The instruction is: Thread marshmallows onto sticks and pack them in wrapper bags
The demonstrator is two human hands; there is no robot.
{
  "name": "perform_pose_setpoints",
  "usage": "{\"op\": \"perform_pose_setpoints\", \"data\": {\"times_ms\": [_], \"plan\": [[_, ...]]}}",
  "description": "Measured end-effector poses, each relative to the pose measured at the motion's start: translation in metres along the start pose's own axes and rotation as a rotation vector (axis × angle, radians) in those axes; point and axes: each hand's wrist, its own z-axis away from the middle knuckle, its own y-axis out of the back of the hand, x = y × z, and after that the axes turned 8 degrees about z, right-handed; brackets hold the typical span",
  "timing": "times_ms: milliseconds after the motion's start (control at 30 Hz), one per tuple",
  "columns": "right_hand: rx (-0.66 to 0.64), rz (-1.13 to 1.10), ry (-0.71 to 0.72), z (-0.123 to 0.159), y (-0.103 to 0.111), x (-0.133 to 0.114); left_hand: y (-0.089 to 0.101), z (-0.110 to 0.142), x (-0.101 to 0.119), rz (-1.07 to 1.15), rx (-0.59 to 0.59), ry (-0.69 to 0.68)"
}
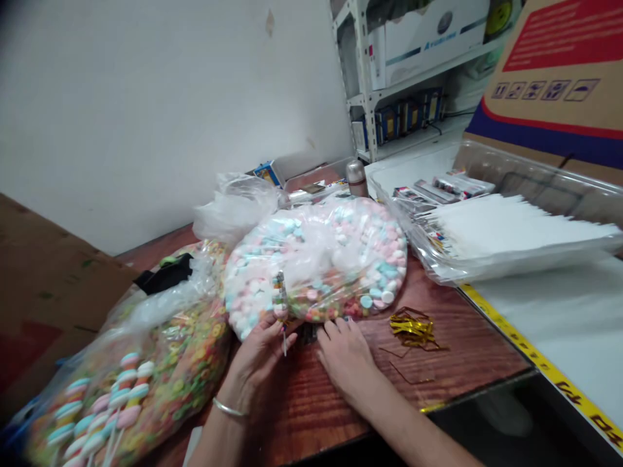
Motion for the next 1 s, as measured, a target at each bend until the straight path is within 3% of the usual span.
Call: {"op": "perform_pose_setpoints", "data": {"times_ms": [133, 233, 333, 500, 667, 800, 1000], "plan": [[0.059, 0.011, 0.051, 0.030, -0.031, 0.001, 0.008, 0.025, -0.019, 0.016, 0.036, 0.041], [0.170, -0.016, 0.102, 0.058, -0.038, 0.009, 0.012, 0.050, -0.036, 0.084, 0.056, 0.118], [0.191, -0.250, 0.051, 0.073, -0.024, 0.008, 0.010, 0.071, -0.050, 0.175, 0.027, 0.148], [-0.007, -0.799, -0.110, 0.061, 0.013, -0.025, -0.005, 0.084, -0.059, 0.237, -0.074, 0.099], [-0.057, -0.978, -0.200, 0.047, 0.011, -0.044, -0.013, 0.087, -0.061, 0.223, -0.073, 0.050], [-0.041, -1.106, -0.235, 0.046, -0.002, -0.040, -0.011, 0.090, -0.059, 0.040, -0.047, -0.047], [0.026, -0.915, -0.223, 0.046, -0.003, -0.037, -0.005, 0.090, -0.061, -0.486, 0.015, -0.277]]}}
